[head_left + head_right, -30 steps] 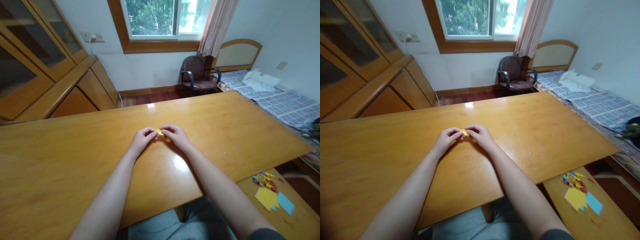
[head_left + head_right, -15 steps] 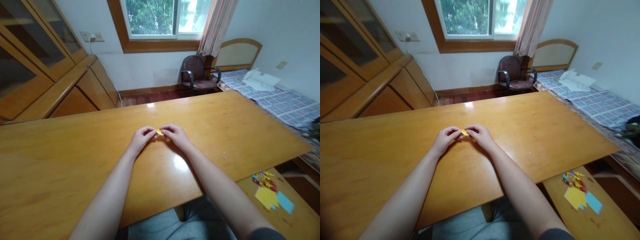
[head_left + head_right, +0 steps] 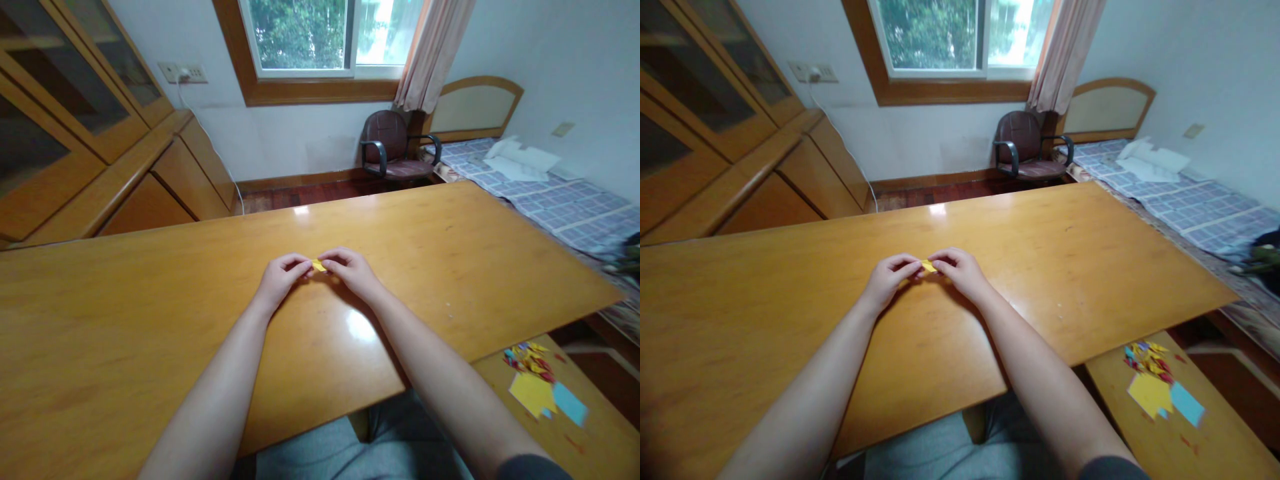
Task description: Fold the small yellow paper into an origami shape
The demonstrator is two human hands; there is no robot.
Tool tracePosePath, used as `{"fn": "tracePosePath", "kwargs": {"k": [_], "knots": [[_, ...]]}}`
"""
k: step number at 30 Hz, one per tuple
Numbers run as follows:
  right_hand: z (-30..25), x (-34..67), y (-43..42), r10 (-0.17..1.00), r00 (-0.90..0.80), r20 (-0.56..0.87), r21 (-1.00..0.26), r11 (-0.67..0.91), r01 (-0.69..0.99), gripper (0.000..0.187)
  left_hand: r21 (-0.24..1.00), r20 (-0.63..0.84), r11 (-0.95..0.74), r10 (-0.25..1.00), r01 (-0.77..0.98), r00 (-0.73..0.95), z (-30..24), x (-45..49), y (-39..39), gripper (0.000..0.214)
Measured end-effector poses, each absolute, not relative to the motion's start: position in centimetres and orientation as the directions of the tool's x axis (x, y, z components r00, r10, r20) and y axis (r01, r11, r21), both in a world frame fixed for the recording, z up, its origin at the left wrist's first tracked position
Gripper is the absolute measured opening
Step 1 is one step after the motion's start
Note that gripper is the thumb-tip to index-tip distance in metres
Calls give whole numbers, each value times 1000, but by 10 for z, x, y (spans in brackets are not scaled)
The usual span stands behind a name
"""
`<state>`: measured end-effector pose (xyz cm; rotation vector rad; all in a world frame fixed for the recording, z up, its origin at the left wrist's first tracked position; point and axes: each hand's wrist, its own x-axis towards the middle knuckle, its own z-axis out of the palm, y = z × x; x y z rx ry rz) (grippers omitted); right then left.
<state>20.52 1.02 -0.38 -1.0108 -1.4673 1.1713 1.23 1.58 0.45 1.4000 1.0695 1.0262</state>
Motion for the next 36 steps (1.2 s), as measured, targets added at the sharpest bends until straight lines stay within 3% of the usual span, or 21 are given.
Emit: {"fn": "tracePosePath", "kwargs": {"k": [20,27,36], "knots": [[-1,206,8,962,-186,199,-966,225,127,17,986,54,-88,973,141,226,2,12,17,27],[-7,203,10,981,-152,121,-993,122,-4,29,988,70,-93,983,127,172,3,13,18,25],[-12,206,16,995,-80,60,-994,52,-96,30,996,60,-69,990,63,126,0,11,21,22]]}}
